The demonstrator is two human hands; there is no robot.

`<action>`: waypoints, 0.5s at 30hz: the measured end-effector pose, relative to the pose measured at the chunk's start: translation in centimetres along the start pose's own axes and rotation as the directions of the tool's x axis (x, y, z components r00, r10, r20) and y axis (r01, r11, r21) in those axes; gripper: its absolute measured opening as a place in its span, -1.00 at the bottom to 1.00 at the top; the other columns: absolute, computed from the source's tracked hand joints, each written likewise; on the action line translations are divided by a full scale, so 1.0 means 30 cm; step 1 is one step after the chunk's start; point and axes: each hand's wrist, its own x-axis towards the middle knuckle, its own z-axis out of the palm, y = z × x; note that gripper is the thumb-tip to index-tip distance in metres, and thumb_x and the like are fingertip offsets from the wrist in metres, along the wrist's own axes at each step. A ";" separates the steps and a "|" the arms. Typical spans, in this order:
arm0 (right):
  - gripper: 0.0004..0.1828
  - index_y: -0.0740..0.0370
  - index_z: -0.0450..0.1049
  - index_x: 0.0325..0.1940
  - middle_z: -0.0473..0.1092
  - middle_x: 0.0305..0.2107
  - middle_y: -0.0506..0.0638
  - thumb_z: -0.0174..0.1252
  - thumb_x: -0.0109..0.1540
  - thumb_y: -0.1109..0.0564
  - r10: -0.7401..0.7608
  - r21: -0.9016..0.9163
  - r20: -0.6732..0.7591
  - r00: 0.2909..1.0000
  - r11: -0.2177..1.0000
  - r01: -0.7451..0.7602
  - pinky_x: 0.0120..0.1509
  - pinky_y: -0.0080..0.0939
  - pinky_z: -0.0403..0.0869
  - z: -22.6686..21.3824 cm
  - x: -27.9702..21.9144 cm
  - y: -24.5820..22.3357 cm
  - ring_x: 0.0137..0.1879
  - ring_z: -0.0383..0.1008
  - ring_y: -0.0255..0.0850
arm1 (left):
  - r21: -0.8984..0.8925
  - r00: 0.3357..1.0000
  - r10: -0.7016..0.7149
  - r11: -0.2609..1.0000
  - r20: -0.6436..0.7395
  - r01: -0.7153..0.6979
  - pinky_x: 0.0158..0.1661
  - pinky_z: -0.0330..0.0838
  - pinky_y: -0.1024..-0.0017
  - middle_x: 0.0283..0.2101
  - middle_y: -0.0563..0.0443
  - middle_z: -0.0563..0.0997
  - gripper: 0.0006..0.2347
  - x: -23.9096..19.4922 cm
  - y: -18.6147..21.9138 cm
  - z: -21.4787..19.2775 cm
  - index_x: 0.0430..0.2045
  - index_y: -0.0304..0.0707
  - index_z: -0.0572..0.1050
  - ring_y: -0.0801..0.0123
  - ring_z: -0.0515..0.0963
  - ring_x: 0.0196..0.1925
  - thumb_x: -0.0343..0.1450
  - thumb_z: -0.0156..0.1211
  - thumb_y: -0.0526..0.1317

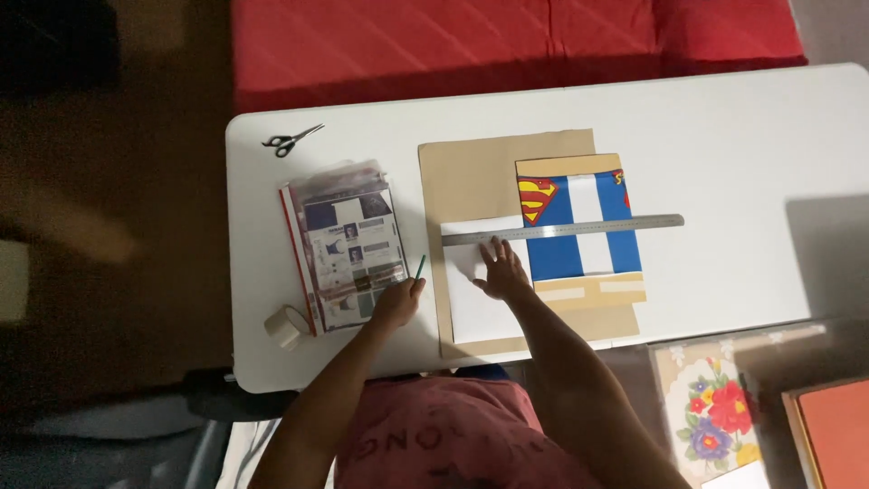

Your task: The person is preparing materials by using a metal ruler and a pencil to mark measurements on a sheet of paper. They also look through a plastic folder of designs and check a wallet.

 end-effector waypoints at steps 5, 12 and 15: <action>0.11 -0.06 -0.01 0.88 -0.14 0.77 0.26 0.19 0.40 -0.54 0.003 0.029 -0.022 1.000 1.000 -0.002 0.85 0.27 0.12 -0.021 -0.053 -0.034 0.86 -0.17 0.26 | -0.041 0.999 -0.028 0.999 -0.025 0.027 -0.01 0.66 -0.11 -0.34 -0.14 0.79 -0.40 0.056 -0.037 0.067 -0.21 -0.15 0.59 -0.14 0.83 -0.06 0.74 -0.33 0.31; 0.15 -0.21 -0.03 0.87 -0.10 0.75 0.25 0.14 0.35 -0.66 0.014 -0.021 -0.104 0.995 1.000 -0.017 0.86 0.26 0.09 0.075 -0.009 -0.013 0.85 -0.12 0.24 | -0.272 0.989 -0.036 0.962 -0.140 -0.003 -0.22 0.67 0.11 -0.42 -0.12 0.78 -0.39 0.047 0.104 0.016 -0.29 -0.21 0.63 0.07 0.81 -0.33 0.78 -0.35 0.22; 0.15 -0.22 0.02 0.86 -0.03 0.72 0.24 0.12 0.33 -0.70 0.015 0.003 -0.138 0.990 1.000 -0.015 0.84 0.28 0.13 0.105 0.006 -0.007 0.83 -0.08 0.24 | -0.251 0.973 -0.025 0.967 -0.230 -0.034 -0.19 0.66 -0.03 -0.35 -0.29 0.77 -0.43 0.118 0.098 0.049 -0.19 -0.39 0.61 -0.14 0.82 -0.21 0.80 -0.31 0.12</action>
